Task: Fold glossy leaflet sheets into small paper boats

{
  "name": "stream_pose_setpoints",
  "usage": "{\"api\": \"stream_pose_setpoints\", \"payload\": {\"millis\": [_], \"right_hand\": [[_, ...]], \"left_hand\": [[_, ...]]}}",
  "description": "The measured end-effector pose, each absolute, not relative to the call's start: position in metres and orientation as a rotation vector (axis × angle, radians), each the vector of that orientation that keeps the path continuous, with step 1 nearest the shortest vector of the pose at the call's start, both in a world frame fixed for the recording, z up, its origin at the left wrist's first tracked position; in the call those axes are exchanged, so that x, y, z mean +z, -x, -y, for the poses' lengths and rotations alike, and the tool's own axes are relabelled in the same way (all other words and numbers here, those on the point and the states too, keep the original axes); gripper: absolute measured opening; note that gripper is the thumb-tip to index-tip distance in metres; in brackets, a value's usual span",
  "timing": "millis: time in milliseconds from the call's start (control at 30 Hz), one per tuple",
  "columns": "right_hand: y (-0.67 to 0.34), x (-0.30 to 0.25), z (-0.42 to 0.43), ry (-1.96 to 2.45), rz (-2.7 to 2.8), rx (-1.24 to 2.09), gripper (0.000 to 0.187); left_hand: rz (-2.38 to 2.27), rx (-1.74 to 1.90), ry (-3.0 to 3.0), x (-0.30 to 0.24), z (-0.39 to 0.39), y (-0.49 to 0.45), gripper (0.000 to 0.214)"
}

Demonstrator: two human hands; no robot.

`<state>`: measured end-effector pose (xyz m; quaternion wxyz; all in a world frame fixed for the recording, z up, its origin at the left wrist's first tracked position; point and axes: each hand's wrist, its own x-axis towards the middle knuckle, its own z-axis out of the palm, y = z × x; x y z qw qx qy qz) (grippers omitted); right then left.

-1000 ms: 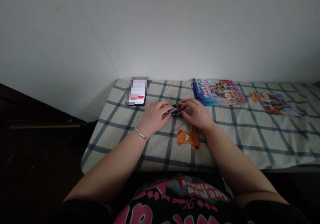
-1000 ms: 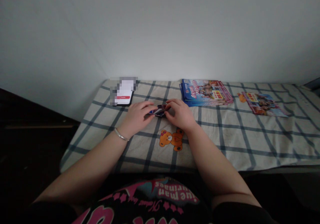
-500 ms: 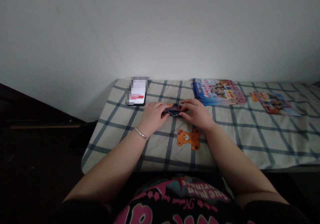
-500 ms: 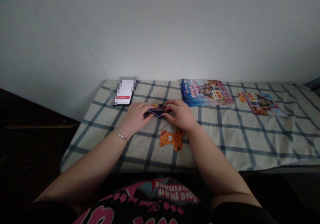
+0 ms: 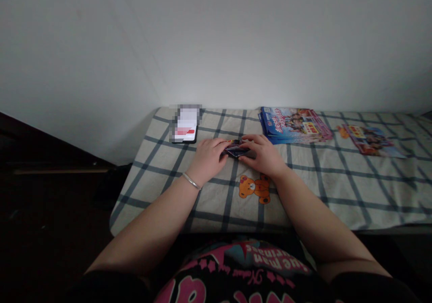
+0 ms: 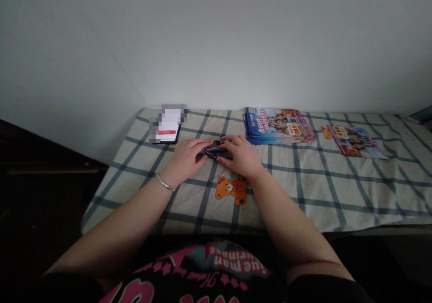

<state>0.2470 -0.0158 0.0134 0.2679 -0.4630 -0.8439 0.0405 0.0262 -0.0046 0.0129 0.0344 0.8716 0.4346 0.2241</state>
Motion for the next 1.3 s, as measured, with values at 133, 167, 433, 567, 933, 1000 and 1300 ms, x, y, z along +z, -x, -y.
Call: {"api": "stream_pose_setpoints", "payload": {"millis": [133,167,433,567,933,1000,1300], "right_hand": [[-0.244,0.013,0.016,1.251,2.292,0.129,0.020],[-0.244,0.013,0.016,1.252,2.294,0.134,0.019],[-0.234,0.020,0.017,1.340,2.283,0.040,0.016],[-0.224,0.022,0.015,1.391,2.300,-0.012,0.015],[-0.230,0.018,0.011,1.355,2.299,0.065,0.014],[-0.228,0.019,0.011,1.390,2.302,0.043,0.015],[-0.212,0.034,0.012,1.410,2.431,-0.194,0.017]], "left_hand": [[-1.438,0.676,-2.693,0.014,0.007,-0.028,0.032],[-1.458,0.670,-2.691,0.014,0.007,-0.028,0.031],[-1.369,0.653,-2.711,0.014,0.007,-0.029,0.021],[-1.359,0.649,-2.758,0.016,0.008,-0.030,0.014],[-1.374,0.640,-2.839,0.018,0.008,-0.028,0.016],[-1.341,0.637,-2.834,0.018,0.008,-0.030,0.014],[-1.408,0.692,-2.721,0.018,0.012,-0.031,0.015]]}}
